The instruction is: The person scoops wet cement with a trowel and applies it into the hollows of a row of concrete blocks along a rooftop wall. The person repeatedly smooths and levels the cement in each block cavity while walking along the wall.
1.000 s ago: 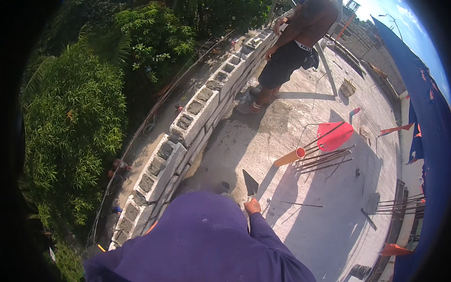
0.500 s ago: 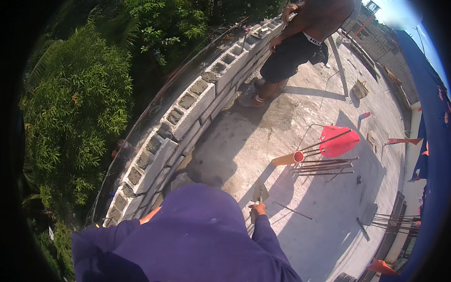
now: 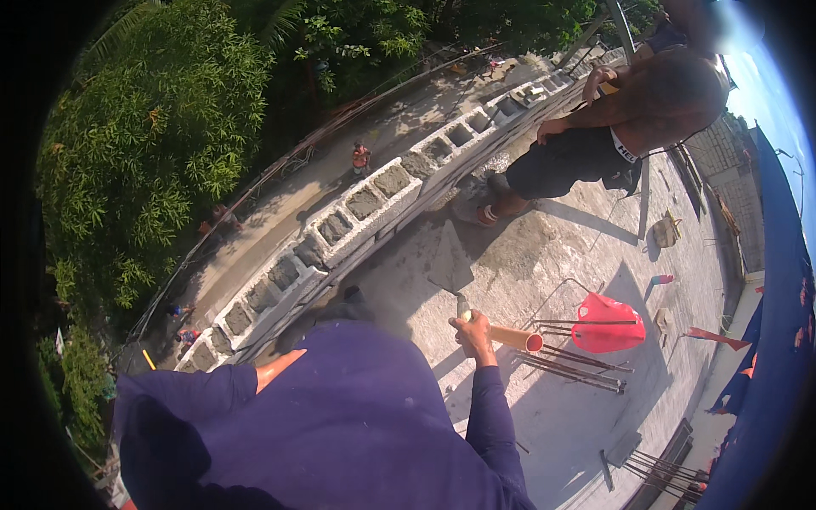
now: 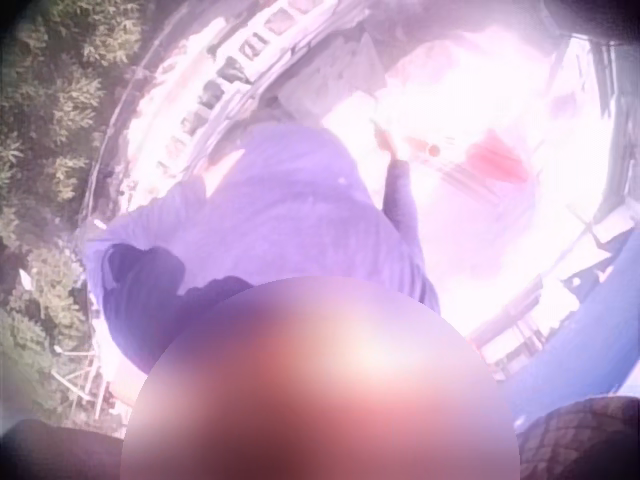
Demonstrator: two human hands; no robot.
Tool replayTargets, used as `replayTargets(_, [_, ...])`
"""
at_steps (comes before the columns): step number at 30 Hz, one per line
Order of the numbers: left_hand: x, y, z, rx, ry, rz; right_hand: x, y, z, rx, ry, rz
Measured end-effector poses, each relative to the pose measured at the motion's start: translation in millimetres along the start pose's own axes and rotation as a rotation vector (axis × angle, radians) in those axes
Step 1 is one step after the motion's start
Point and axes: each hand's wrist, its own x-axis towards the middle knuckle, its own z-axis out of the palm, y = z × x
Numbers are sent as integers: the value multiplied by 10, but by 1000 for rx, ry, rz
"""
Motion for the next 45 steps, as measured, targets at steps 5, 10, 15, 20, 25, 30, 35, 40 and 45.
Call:
replayTargets(5, [30,166,-53,-7,156,22,424,-868,-74,-380,168,-423])
replayTargets(10, [110,153,-32,-121,181,21,895,-1667,-170,-370,-197,-218])
replayTargets(15, [76,38,203,-83,316,331,1374,-2143,-29,-826,-74,-848])
replayTargets(20, [275,101,418,-527,121,292,1898,-2673,67,-1124,-220,-977])
replayTargets(25, [479,228,813,-737,126,369,2219,-3177,116,-1292,-397,-965])
replayTargets(30, [775,401,1264,-895,185,445,2528,-3501,270,-1349,-584,-960])
replayTargets(35, [977,479,1673,-1036,242,473,2921,-3794,781,-1360,-707,-821])
replayTargets(40, [1043,526,1983,-1121,306,467,3305,-3924,1375,-1325,-719,-855])
replayTargets(45, [1071,546,2094,-1166,331,454,3707,-3863,1814,-1399,-716,-672])
